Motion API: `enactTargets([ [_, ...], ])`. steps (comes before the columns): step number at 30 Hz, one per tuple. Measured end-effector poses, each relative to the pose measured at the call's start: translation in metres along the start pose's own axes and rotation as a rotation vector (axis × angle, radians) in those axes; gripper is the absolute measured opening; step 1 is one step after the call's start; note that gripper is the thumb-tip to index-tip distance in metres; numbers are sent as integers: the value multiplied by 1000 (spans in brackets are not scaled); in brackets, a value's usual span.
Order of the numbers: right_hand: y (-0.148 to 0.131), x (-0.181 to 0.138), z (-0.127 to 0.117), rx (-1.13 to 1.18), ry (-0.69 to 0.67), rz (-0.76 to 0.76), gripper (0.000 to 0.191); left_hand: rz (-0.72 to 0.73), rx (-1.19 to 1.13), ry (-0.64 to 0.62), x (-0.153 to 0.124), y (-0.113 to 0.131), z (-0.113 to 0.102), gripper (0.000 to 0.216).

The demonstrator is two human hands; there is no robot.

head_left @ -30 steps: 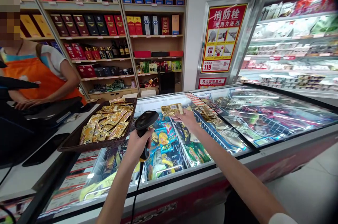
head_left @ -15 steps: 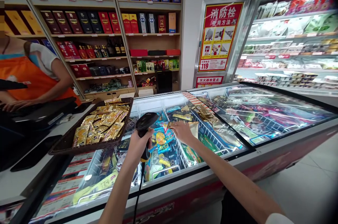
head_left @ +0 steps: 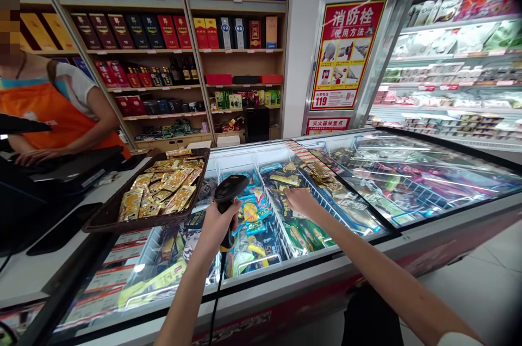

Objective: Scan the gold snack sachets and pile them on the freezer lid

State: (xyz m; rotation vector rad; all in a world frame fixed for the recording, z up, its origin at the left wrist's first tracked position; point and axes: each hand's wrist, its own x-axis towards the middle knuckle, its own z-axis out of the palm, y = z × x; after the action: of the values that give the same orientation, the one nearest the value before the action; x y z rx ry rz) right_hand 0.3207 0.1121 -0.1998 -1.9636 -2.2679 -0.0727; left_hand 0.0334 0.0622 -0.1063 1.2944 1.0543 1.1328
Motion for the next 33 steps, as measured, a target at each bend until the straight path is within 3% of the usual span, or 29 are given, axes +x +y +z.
enactTargets([
  [4, 1, 1, 4, 265, 119, 101, 22, 1, 20, -10, 2, -5, -5, 34],
  [10, -20, 10, -5, 1155, 325, 371, 41, 4, 45, 44, 4, -6, -6, 34],
  [13, -38, 21, -21, 1451, 346, 343, 41, 11, 67, 36, 3, -6, -4, 35],
  [19, -55, 32, -44, 1471, 334, 235, 40, -1, 67, 47, 3, -4, -2, 31],
  [33, -62, 26, -52, 1420, 320, 229, 42, -11, 142, -2, 4, -9, -6, 33],
])
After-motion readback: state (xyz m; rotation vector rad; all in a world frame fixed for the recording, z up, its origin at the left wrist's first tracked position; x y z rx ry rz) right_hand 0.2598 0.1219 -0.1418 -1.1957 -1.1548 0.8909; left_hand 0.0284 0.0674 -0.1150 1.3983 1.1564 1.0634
